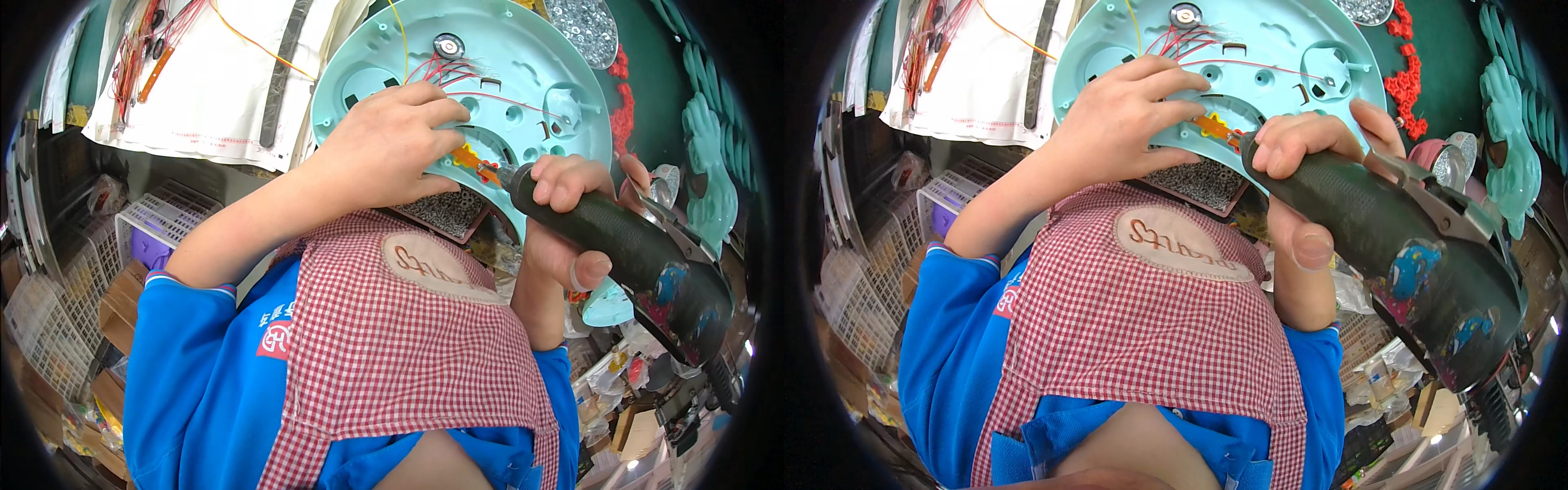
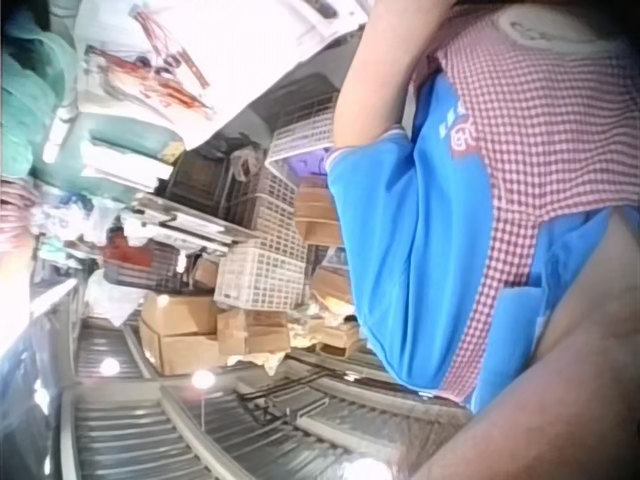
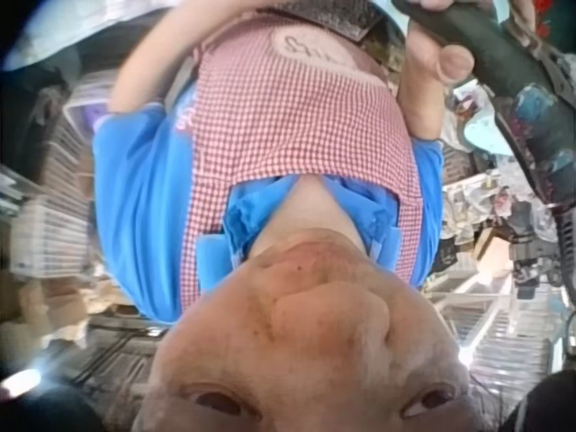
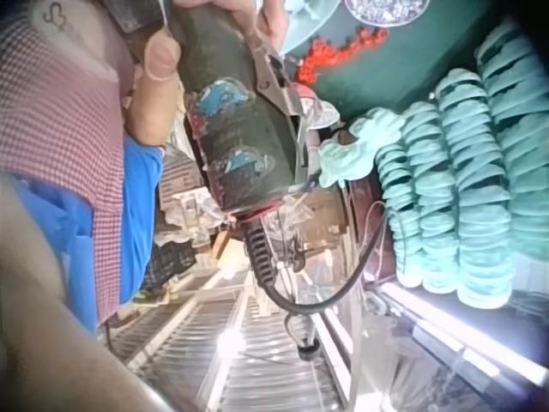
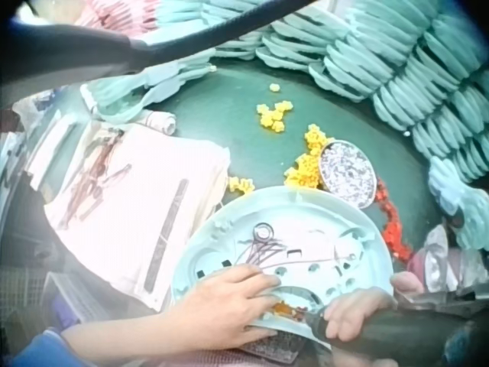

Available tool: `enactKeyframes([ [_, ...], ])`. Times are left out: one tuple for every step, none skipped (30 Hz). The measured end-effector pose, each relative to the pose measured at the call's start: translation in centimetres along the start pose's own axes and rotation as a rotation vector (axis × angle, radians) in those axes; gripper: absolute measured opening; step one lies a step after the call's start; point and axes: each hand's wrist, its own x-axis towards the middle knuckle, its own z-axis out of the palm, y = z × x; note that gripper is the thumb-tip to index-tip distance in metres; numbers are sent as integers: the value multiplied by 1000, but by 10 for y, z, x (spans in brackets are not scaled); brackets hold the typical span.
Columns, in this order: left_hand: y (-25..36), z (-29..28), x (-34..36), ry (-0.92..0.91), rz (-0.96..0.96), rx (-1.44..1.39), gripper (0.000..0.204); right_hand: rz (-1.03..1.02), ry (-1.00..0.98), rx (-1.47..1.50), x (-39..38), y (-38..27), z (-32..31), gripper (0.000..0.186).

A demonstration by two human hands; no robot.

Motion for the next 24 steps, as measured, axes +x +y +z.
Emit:
enactKeyframes([
  [0,0,0,5,5,-3,37,13,-11,-5,0,-2,0,103],
  [0,0,0,5,0,0,37,27,-23,-7,-1,-2,0,100],
  [0,1,-1,4,-5,3,37,46,-40,-22,-2,-3,0,94],
  [0,1,-1,3,-10,6,37,54,-58,-20,-2,-2,-1,91],
  [0,2,-1,1,-9,6,37,62,-74,-25,-2,-2,-2,88],
  [0,2,-1,0,-9,6,37,58,-91,-13,-1,0,-3,86],
  [-1,2,-1,-2,-9,8,37,50,-126,-1,-1,3,-7,85],
  [-1,1,0,1,-2,3,37,43,-161,7,0,4,-9,83],
  [-1,1,1,4,4,-2,37,32,-214,13,1,5,-14,82],
  [0,0,1,7,11,-7,37,31,-191,43,2,3,-10,89],
  [0,0,1,4,11,0,37,29,-170,79,3,4,-7,97],
  [0,0,1,2,11,7,38,26,-149,115,4,5,-5,104],
  [-1,0,1,0,11,13,38,40,-111,133,6,2,0,107],
  [0,0,1,-4,5,11,38,43,-102,163,8,2,2,111],
  [0,0,0,-9,-2,9,38,45,-92,191,10,2,4,114],
  [0,-1,0,-13,-8,8,39,45,-83,219,13,2,6,117],
  [0,-1,0,-15,-6,12,39,30,-74,199,12,6,9,117],
  [0,0,0,-18,-3,16,38,27,-79,172,11,8,11,115],
  [0,0,0,-20,0,20,38,21,-84,145,11,10,13,112],
  [0,0,0,-15,-2,23,38,18,-92,125,10,14,15,110],
  [0,1,-1,-9,-3,27,37,21,-124,75,10,16,12,104],
  [0,1,-1,-3,-3,30,37,20,-129,79,10,16,13,104],
  [0,1,-1,-7,-8,23,36,18,-134,80,11,17,13,103],
  [0,1,-1,-10,-12,16,36,13,-112,135,12,16,17,109],
])
